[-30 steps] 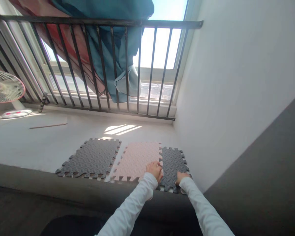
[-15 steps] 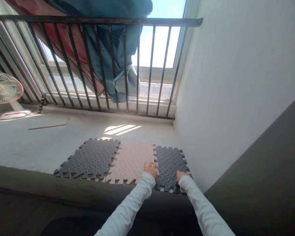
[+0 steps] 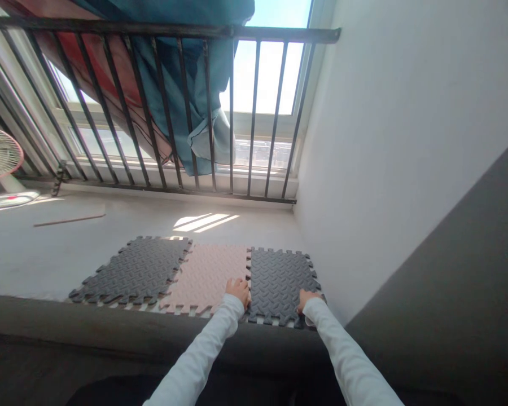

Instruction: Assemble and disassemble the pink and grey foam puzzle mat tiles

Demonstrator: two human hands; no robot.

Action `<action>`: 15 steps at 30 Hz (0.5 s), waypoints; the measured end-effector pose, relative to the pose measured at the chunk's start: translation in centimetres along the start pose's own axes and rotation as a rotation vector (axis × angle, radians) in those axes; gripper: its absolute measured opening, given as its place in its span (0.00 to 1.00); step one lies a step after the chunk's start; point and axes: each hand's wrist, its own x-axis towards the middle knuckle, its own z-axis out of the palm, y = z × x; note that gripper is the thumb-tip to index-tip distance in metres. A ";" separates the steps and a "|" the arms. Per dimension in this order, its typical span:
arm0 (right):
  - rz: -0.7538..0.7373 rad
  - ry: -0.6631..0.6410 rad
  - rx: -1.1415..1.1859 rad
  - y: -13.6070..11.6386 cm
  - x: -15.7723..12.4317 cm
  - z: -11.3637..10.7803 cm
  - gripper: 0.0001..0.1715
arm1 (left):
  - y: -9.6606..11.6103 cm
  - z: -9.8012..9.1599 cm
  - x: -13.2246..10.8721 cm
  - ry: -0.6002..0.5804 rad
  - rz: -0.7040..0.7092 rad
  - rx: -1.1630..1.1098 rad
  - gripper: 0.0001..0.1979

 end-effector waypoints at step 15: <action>0.006 0.000 0.015 0.0 0.0 0.0 0.34 | -0.7 0.9 -0.9 -0.014 -0.026 -0.057 0.14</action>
